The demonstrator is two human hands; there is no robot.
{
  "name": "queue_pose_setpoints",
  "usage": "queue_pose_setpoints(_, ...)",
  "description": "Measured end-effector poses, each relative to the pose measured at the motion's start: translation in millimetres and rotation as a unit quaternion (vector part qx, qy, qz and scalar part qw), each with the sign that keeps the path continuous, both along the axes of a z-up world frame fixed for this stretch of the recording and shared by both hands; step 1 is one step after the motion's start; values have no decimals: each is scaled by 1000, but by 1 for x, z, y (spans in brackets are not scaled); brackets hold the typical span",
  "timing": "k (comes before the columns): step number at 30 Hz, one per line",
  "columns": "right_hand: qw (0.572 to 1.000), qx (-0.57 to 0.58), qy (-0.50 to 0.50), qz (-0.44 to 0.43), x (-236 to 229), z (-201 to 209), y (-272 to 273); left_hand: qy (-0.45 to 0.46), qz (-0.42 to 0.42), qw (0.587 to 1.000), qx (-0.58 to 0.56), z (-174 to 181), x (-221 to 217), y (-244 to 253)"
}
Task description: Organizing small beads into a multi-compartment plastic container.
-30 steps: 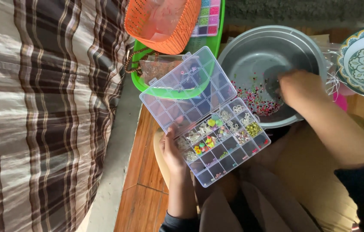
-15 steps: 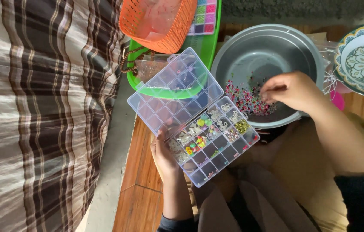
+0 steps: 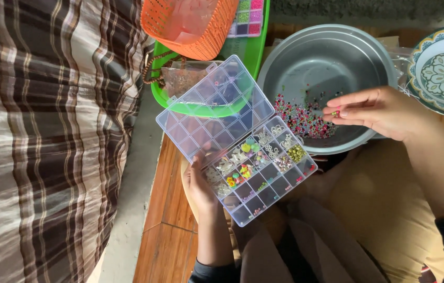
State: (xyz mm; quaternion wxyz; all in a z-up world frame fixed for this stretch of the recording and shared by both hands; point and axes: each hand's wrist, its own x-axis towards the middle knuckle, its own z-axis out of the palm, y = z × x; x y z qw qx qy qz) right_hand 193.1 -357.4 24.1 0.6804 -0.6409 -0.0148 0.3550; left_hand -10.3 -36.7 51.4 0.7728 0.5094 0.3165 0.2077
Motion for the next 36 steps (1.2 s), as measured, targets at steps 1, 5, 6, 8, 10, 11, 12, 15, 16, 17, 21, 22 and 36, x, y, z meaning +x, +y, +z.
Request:
queue_pose_setpoints(1, 1000, -1, 0, 1, -1, 1, 0, 0, 1, 1000, -1, -9, -1, 3)
queue_pose_setpoints(5, 999, -22, -30, 18, -5, -10, -8, -42, -20, 999, 5, -22, -3, 6)
queue_pose_setpoints(6, 999, -9, -29, 15, -5, -16, -12, -38, -23, 999, 4, -21, -2, 5)
queue_pose_setpoints(8, 1000, 1, -28, 10, -8, -26, -17, -67, -29, 997, -9, -41, -3, 9)
queue_pose_setpoints(10, 1000, 9, -24, 9, -17, -27, -18, -94, -31, 995, -23, -56, -4, 11)
queue_pose_setpoints(11, 999, 15, -31, 18, -23, -22, -17, -107, -31, 993, -30, -60, -4, 10)
queue_pose_setpoints(12, 999, 20, -38, 25, -30, -18, -16, -121, -30, 992, -37, -64, -4, 9)
queue_pose_setpoints(15, 998, -19, -31, 59, -56, 14, 5, -160, -27, 984, -76, -67, 2, -2)
queue_pose_setpoints(16, 997, -19, -30, 63, -63, 20, 14, -159, -23, 984, -75, -64, 4, -7)
queue_pose_setpoints(17, 993, 1, -48, 105, -69, 27, 22, -166, -35, 983, -67, -60, 6, -11)
queue_pose_setpoints(21, 981, 39, -82, 172, -92, 44, 57, -180, -67, 979, -73, -53, 14, -27)
queue_pose_setpoints(22, 981, 39, -82, 170, -95, 51, 63, -180, -69, 978, -73, -50, 14, -29)
queue_pose_setpoints(36, 966, -133, -96, 198, -94, 62, 66, -182, -51, 975, -120, -49, 17, -33)
